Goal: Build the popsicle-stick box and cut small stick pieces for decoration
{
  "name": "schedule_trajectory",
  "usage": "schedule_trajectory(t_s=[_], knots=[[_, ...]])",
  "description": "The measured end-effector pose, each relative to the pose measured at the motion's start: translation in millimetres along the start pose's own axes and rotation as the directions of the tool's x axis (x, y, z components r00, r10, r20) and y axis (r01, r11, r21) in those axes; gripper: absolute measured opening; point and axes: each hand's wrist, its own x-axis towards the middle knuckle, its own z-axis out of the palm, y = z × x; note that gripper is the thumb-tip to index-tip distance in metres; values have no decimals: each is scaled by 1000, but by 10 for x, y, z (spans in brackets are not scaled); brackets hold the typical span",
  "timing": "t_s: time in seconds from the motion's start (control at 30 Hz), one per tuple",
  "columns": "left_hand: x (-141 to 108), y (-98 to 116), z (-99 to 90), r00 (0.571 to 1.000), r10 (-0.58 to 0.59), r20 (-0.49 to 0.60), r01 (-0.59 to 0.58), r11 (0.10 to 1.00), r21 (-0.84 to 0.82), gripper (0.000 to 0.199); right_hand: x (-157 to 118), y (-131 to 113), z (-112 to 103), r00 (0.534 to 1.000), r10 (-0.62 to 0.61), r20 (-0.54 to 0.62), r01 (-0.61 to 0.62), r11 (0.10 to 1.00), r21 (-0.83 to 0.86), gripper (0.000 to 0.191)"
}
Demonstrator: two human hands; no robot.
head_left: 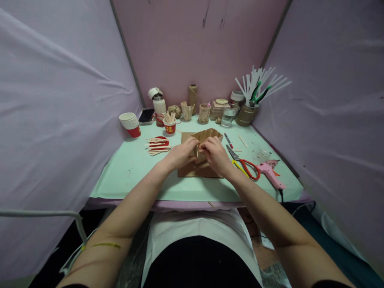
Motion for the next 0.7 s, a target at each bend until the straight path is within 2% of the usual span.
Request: schedule_trajectory(t_s=[0.17, 0.4, 0.57, 0.7], knots=[[8, -4, 5, 1000, 10, -1, -10, 1000, -4, 42, 3, 10, -3, 1000, 13, 6, -13, 1000, -23, 15], [3, 12, -9, 1000, 3, -2, -3, 1000, -18, 41, 38, -27, -15, 1000, -4, 26, 8, 989, -145, 15], [-1, 20, 3, 1000, -7, -16, 7, 1000, 6, 40, 25, -37, -20, 997, -70, -30, 60, 967, -246, 21], [-1, 10, 27, 999, -18, -31, 19, 1000, 22, 43, -63, 0, 9, 990, -122, -68, 103, 966, -236, 26]])
